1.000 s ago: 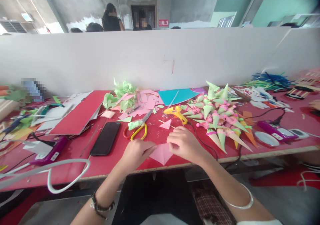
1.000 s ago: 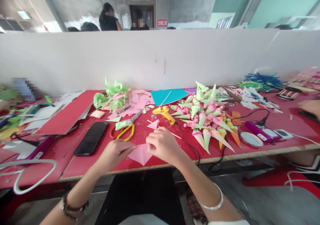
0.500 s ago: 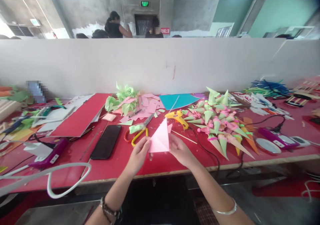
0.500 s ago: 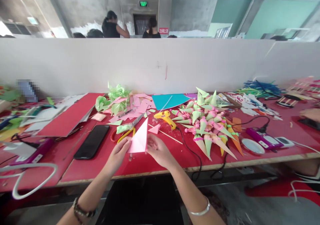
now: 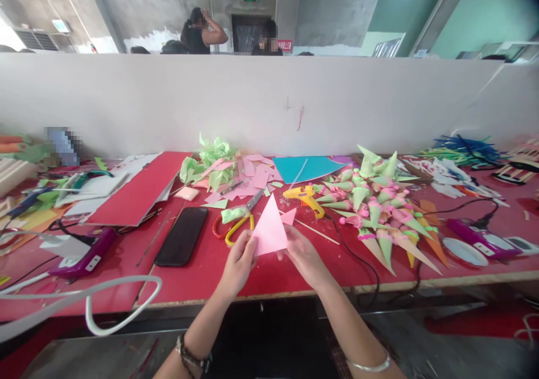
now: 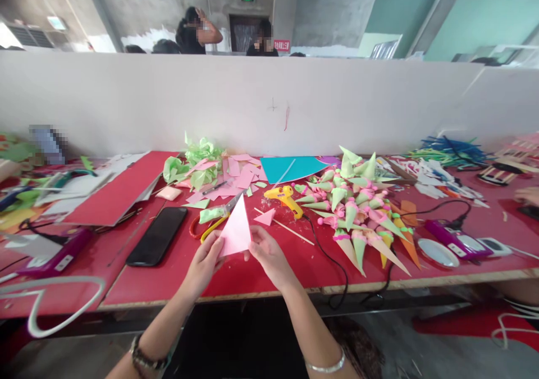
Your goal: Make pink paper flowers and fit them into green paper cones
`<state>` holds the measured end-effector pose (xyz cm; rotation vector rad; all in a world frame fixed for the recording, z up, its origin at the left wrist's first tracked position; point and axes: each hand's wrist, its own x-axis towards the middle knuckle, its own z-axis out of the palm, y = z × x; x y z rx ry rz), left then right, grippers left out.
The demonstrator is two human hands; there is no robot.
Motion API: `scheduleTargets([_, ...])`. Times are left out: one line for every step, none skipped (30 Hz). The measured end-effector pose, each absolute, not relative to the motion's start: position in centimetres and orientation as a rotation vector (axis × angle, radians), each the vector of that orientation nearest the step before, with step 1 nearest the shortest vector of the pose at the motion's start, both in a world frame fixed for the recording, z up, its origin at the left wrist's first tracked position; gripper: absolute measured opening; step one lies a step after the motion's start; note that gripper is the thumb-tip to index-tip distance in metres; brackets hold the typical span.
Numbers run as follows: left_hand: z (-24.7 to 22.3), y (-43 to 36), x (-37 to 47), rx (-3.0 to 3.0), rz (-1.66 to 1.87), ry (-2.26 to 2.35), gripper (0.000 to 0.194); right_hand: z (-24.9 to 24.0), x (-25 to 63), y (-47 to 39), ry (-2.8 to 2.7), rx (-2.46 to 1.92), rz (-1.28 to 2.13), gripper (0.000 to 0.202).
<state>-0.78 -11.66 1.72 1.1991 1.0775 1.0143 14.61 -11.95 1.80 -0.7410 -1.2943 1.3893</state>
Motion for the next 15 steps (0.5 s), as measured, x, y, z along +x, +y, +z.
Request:
scheduleTargets([1.8, -11.7, -0.9, 1.225, 0.999, 1.059, 0.035, 1.6, 14.5, -11.9, -1.306, -0.75, 1.389, 0.041])
scheduleTargets([1.9, -11.6, -0.9, 1.266, 0.987, 1.031, 0.035, 1.5, 14.4, -11.8, -1.312, -0.762, 1.387, 0.044])
scheduleTargets([1.9, -11.6, -1.0, 1.324, 0.979, 0.996, 0.034, 1.4, 14.2, -11.8, -1.313, -0.776, 1.384, 0.047])
scheduleTargets([1.9, -11.6, -1.1, 1.39, 0.973, 0.959, 0.035, 1.3, 14.1, -11.8, -1.307, -0.789, 1.381, 0.05])
scheduleTargets([1.9, -11.5, -1.1, 1.453, 0.971, 0.928, 0.036, 1.2, 13.9, -11.8, -1.296, -0.794, 1.378, 0.052])
scheduleTargets([1.8, -11.5, -1.1, 1.504, 0.97, 0.912, 0.038, 1.0, 13.8, -11.7, -1.282, -0.786, 1.378, 0.053])
scheduleTargets([1.7, -11.5, -1.1, 1.542, 0.965, 0.913, 0.041, 0.9, 13.7, -11.7, -1.267, -0.769, 1.385, 0.053])
scheduleTargets([1.6, -11.5, -1.1, 1.568, 0.956, 0.931, 0.044, 0.7, 13.6, -11.7, -1.253, -0.751, 1.396, 0.053])
scheduleTargets([1.5, -11.4, -1.0, 1.585, 0.943, 0.959, 0.045, 0.6, 13.5, -11.7, -1.24, -0.74, 1.405, 0.053])
scheduleTargets([1.4, -11.4, -1.0, 1.599, 0.925, 0.989, 0.044, 0.5, 13.4, -11.7, -1.23, -0.74, 1.406, 0.053])
scheduleTargets([1.3, -11.3, -0.9, 1.612, 0.91, 1.013, 0.043, 0.4, 13.4, -11.6, -1.227, -0.75, 1.405, 0.056])
scheduleTargets([1.3, -11.3, -0.9, 1.621, 0.9, 1.027, 0.042, 0.3, 13.4, -11.5, -1.233, -0.765, 1.404, 0.059])
scheduleTargets([1.3, -11.2, -0.8, 1.625, 0.895, 1.028, 0.04, 0.3, 13.4, -11.4, -1.244, -0.777, 1.402, 0.063])
scheduleTargets([1.3, -11.2, -0.7, 1.624, 0.897, 1.018, 0.039, 0.4, 13.4, -11.3, -1.258, -0.786, 1.402, 0.067])
scheduleTargets([1.4, -11.1, -0.6, 1.621, 0.905, 1.0, 0.037, 0.4, 13.5, -11.2, -1.272, -0.791, 1.405, 0.069])
